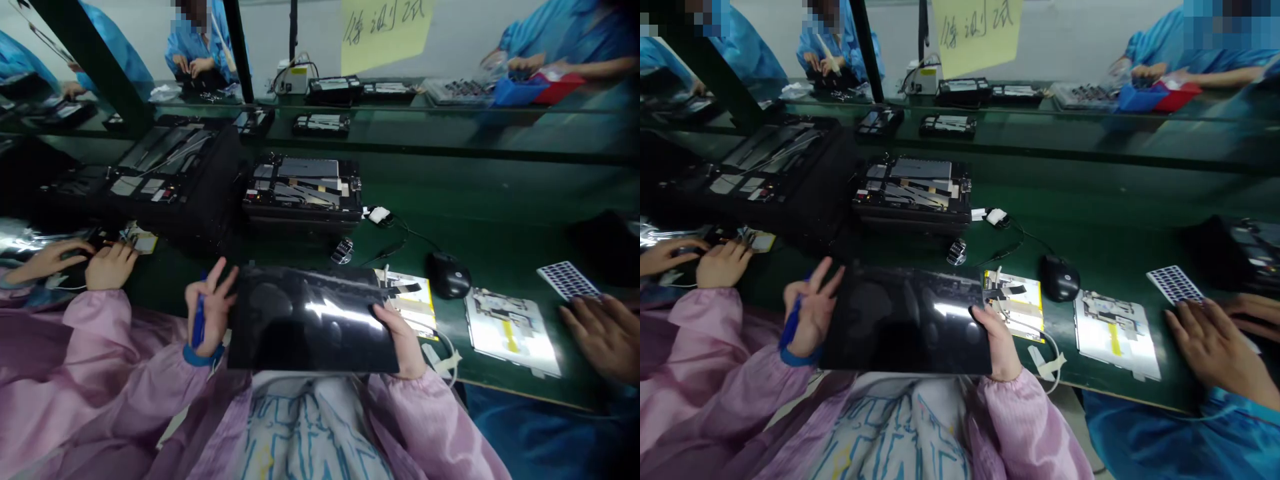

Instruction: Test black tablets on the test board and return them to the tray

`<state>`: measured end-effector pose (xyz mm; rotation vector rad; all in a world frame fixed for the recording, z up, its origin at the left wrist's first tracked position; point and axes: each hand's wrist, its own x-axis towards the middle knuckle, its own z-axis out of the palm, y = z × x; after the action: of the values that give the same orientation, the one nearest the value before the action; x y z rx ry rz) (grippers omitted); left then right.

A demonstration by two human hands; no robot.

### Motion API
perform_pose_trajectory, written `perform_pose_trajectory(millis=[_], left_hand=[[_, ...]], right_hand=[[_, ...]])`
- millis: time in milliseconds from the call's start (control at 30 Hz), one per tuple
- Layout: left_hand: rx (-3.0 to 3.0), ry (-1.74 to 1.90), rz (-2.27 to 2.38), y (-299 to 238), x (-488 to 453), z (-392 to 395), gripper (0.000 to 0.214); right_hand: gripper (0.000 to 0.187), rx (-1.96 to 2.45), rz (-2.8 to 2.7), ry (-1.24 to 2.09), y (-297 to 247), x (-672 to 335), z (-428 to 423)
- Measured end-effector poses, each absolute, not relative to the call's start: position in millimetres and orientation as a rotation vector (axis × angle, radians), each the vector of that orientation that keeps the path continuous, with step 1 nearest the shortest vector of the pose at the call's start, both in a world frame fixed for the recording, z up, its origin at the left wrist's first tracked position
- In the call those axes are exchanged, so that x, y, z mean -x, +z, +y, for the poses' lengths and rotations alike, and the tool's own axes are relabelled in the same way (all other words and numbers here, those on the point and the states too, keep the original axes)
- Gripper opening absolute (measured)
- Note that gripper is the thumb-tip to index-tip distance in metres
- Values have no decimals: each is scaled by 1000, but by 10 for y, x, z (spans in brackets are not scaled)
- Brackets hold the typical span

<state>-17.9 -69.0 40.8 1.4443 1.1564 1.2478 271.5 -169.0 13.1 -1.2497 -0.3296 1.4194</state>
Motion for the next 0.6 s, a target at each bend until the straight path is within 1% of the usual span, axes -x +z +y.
perform_pose_trajectory(millis=[100, 200, 300, 400, 467, 533, 600], left_hand=[[-1248, 1080, 1271, 337, 121, -623, 35], [-1332, 1042, 1392, 245, 152, -574, 31], [-1439, 1005, 1421, 181, 206, -496, 27], [-1572, 942, 1425, 171, 213, -417, 25], [-1659, 909, 1426, 194, 197, -372, 23], [-1755, 839, 1447, 247, 187, -327, 22], [-1845, 695, 1497, 342, 197, -276, 22]], right_hand=[[34, 1306, -500, 1326, 60, -2573, -1676], [40, 1358, -578, 1262, -15, -2552, -1642], [47, 1366, -515, 1219, -84, -2664, -1611], [42, 1326, -424, 1242, -119, -2787, -1607], [44, 1315, -391, 1246, -132, -2835, -1623], [45, 1344, -379, 1188, -149, -2871, -1648], [44, 1382, -365, 1110, -168, -2921, -1677]])
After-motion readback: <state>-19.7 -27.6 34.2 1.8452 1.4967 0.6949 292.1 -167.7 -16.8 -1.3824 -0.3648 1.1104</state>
